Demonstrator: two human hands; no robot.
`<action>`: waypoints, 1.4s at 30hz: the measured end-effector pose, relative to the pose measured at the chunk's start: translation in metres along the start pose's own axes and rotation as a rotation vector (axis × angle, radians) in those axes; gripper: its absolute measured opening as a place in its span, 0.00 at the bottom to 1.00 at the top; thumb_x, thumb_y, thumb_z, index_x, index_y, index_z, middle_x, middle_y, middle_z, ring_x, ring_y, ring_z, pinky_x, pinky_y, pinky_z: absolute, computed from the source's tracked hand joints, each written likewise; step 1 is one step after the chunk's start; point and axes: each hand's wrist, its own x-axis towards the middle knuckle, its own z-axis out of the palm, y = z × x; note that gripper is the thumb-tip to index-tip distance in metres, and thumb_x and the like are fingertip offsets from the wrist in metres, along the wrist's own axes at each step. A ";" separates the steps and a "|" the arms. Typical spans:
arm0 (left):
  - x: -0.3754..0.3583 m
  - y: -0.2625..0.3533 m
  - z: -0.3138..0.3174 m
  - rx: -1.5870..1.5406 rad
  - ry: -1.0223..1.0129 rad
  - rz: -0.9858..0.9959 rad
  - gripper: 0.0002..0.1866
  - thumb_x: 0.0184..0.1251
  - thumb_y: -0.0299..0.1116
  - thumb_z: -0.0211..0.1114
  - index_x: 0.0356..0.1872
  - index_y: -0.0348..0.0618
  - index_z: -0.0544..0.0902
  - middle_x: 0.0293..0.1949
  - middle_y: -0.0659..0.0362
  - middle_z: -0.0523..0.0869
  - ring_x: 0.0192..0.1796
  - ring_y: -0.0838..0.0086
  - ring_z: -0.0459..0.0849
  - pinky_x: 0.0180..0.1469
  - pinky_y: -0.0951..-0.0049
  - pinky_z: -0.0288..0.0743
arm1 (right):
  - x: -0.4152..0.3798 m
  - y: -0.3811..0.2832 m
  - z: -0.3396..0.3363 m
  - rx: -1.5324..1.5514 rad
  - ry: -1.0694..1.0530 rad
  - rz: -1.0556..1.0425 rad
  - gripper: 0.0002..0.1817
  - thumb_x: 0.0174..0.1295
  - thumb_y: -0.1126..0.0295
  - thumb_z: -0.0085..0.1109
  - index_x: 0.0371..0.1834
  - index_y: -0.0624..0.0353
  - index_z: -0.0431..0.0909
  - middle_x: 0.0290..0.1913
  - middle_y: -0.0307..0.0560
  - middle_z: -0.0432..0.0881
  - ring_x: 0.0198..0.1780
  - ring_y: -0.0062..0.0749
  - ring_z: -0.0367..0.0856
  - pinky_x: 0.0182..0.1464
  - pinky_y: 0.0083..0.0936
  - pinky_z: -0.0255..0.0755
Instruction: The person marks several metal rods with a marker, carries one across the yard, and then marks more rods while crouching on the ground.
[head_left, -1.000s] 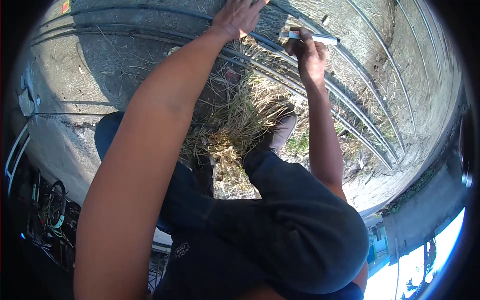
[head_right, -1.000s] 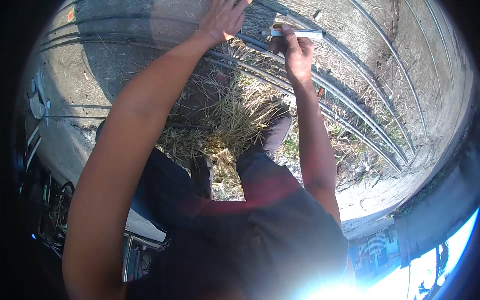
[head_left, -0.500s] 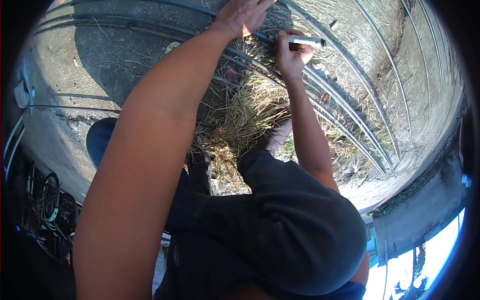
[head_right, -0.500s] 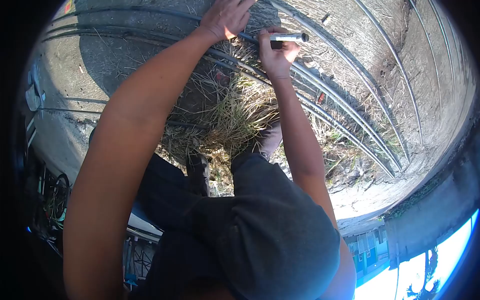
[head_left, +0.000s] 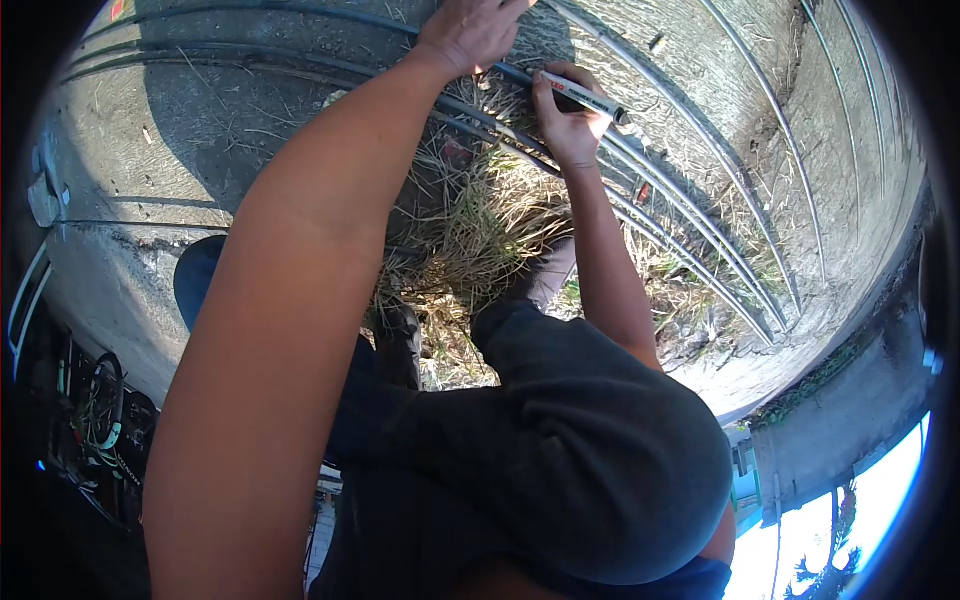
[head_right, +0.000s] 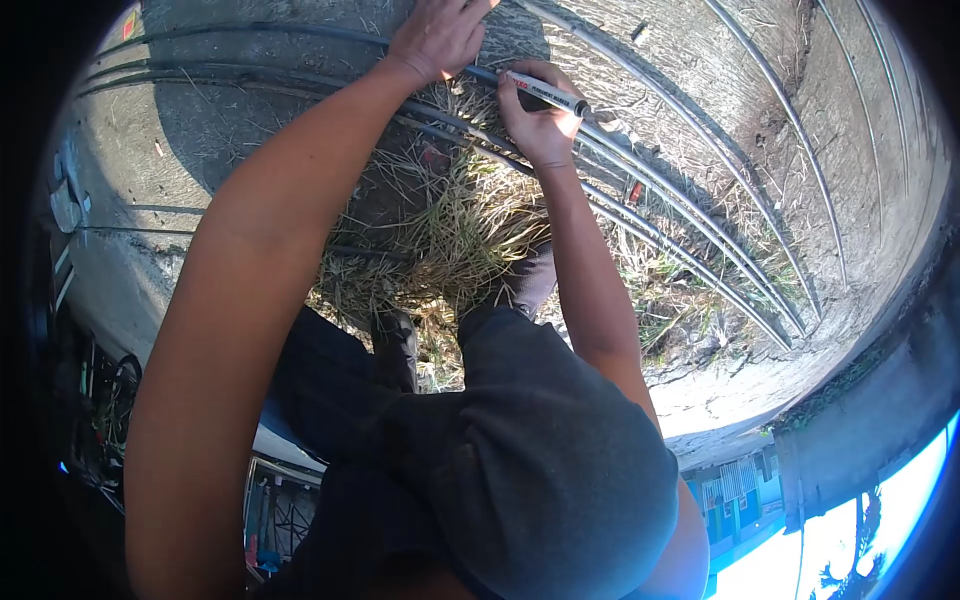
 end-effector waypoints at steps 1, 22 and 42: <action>0.000 0.000 0.001 0.001 -0.003 0.000 0.28 0.64 0.31 0.61 0.67 0.37 0.76 0.65 0.45 0.73 0.74 0.51 0.65 0.80 0.38 0.50 | 0.000 -0.006 0.000 -0.033 0.019 -0.049 0.09 0.60 0.72 0.75 0.40 0.63 0.85 0.32 0.38 0.86 0.33 0.16 0.82 0.36 0.16 0.77; -0.004 -0.001 0.002 -0.017 0.003 0.024 0.26 0.64 0.30 0.62 0.65 0.37 0.77 0.67 0.43 0.71 0.75 0.48 0.64 0.79 0.37 0.51 | 0.012 -0.006 -0.001 -0.032 -0.009 0.143 0.06 0.60 0.70 0.74 0.36 0.60 0.88 0.24 0.33 0.86 0.25 0.11 0.79 0.29 0.14 0.72; -0.005 -0.002 0.003 -0.023 -0.020 0.016 0.29 0.63 0.30 0.61 0.67 0.35 0.75 0.66 0.43 0.71 0.75 0.49 0.63 0.82 0.41 0.47 | 0.002 -0.003 0.001 -0.022 -0.033 0.023 0.07 0.59 0.74 0.75 0.35 0.63 0.86 0.27 0.35 0.86 0.29 0.13 0.82 0.32 0.14 0.76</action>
